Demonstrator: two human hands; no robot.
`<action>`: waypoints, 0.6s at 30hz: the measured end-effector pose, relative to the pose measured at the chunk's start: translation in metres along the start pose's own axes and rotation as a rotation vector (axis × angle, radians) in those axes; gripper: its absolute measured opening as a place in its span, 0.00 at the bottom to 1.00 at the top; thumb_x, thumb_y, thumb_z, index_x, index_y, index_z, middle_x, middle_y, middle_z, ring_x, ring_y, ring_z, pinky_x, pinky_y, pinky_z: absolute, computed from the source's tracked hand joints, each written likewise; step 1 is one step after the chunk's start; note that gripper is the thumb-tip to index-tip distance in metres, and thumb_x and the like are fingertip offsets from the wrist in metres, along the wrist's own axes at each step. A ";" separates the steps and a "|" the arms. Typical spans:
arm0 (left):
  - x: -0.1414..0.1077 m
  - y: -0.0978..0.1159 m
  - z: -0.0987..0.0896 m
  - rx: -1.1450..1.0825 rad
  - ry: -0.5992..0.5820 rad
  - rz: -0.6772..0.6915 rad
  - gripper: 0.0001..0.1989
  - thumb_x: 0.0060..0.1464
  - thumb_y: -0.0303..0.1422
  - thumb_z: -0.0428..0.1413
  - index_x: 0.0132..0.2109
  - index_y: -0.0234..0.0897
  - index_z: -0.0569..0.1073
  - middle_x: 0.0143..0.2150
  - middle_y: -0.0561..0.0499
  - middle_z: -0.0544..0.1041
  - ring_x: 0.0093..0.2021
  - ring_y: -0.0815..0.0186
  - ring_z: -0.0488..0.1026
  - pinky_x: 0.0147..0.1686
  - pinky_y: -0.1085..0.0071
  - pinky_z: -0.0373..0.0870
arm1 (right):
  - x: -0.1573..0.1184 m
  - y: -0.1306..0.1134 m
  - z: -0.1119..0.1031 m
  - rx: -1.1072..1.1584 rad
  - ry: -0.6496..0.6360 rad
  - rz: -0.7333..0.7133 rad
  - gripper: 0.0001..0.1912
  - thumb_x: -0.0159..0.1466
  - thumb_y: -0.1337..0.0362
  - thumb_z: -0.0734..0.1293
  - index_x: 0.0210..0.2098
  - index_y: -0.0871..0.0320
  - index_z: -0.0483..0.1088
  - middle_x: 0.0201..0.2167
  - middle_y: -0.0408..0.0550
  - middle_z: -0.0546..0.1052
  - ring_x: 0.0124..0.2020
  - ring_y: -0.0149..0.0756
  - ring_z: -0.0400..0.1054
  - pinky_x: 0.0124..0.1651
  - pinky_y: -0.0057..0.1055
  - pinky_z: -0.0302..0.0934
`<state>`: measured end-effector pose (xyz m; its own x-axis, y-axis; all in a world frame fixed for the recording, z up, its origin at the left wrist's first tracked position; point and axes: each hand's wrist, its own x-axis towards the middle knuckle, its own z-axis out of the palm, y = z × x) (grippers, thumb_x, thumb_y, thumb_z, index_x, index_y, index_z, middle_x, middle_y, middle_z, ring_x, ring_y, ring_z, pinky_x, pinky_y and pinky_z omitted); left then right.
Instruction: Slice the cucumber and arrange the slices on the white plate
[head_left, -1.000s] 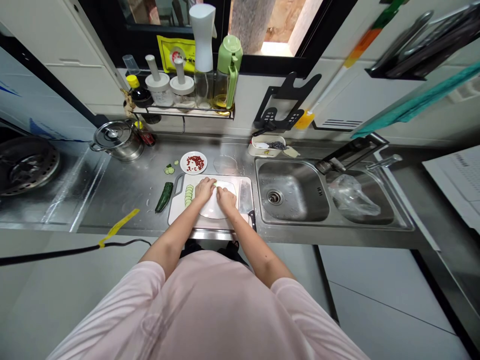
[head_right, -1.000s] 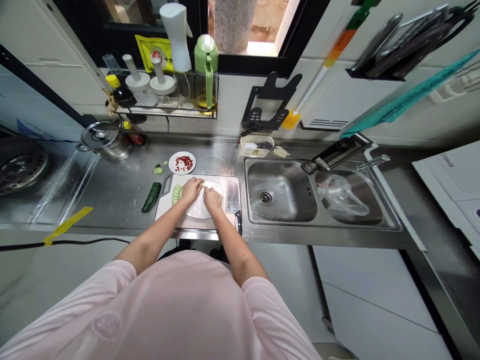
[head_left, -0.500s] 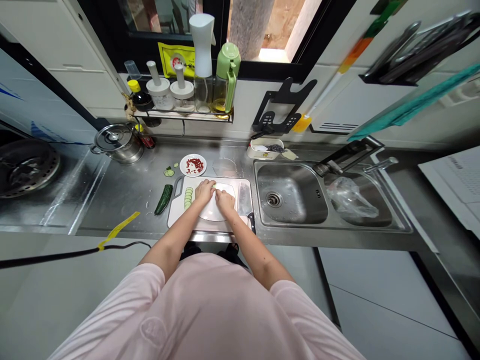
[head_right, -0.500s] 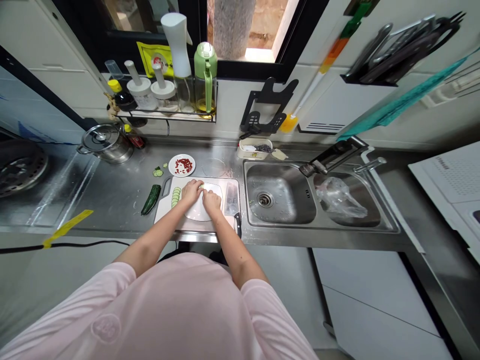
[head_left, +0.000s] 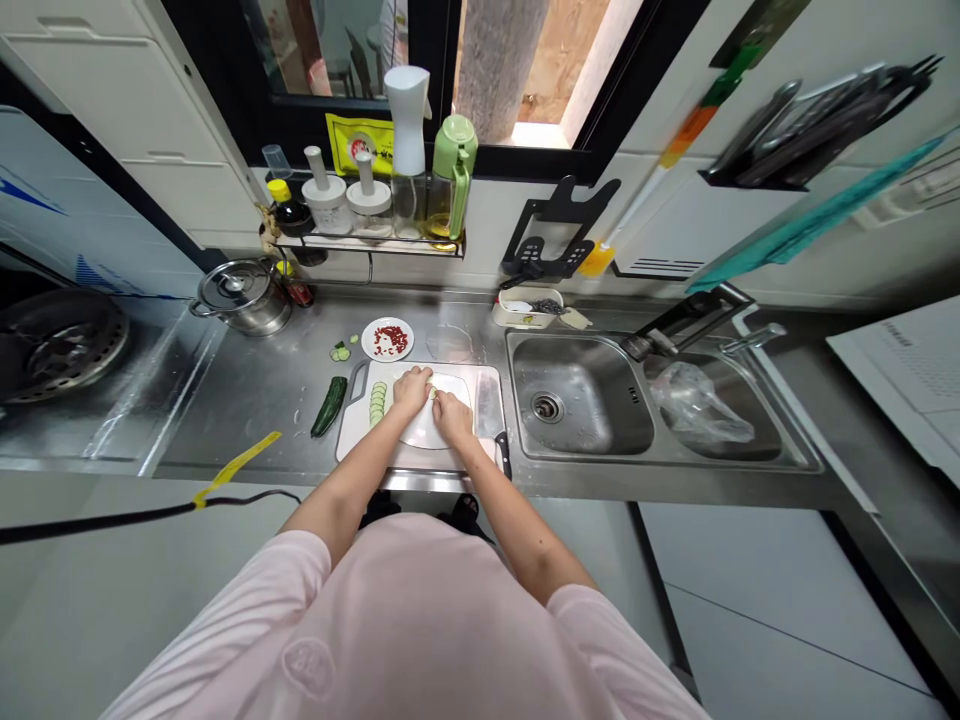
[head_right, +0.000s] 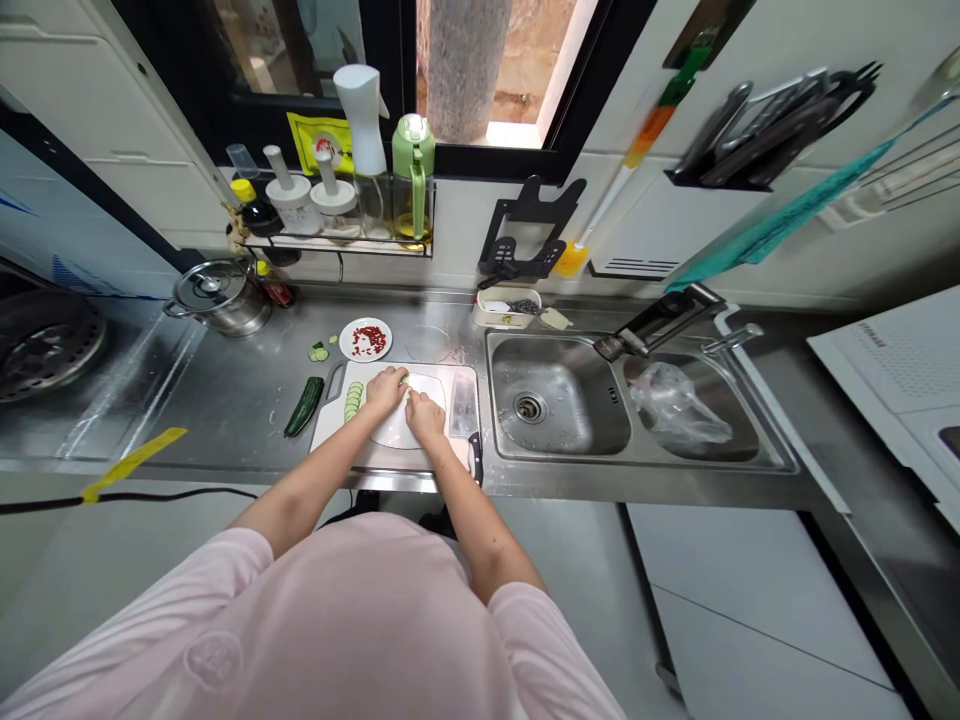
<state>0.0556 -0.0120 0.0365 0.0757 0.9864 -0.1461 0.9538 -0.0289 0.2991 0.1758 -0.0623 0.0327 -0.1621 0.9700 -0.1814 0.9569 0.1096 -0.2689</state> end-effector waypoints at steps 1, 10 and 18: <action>0.000 0.001 -0.001 0.005 0.000 -0.001 0.14 0.59 0.35 0.49 0.52 0.44 0.68 0.47 0.46 0.71 0.46 0.60 0.68 0.42 0.66 0.63 | -0.004 0.001 0.001 0.018 0.013 -0.001 0.20 0.70 0.60 0.50 0.57 0.53 0.63 0.48 0.51 0.72 0.44 0.36 0.68 0.44 0.28 0.57; -0.019 0.003 -0.007 -0.068 0.089 -0.036 0.16 0.59 0.33 0.48 0.54 0.45 0.68 0.48 0.46 0.71 0.49 0.60 0.67 0.44 0.67 0.63 | -0.031 0.018 0.013 0.116 0.139 -0.005 0.19 0.69 0.62 0.53 0.54 0.54 0.67 0.46 0.48 0.75 0.44 0.34 0.69 0.43 0.26 0.58; -0.067 0.001 0.000 -0.257 0.171 -0.038 0.14 0.59 0.34 0.48 0.51 0.44 0.71 0.45 0.49 0.73 0.46 0.64 0.69 0.43 0.71 0.64 | -0.045 0.016 0.017 0.191 0.172 -0.055 0.18 0.68 0.62 0.53 0.51 0.55 0.69 0.45 0.48 0.76 0.43 0.34 0.69 0.45 0.26 0.58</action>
<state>0.0516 -0.0783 0.0465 -0.0296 0.9995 -0.0079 0.8484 0.0293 0.5286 0.1945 -0.1081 0.0201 -0.1531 0.9882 -0.0024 0.8824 0.1356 -0.4505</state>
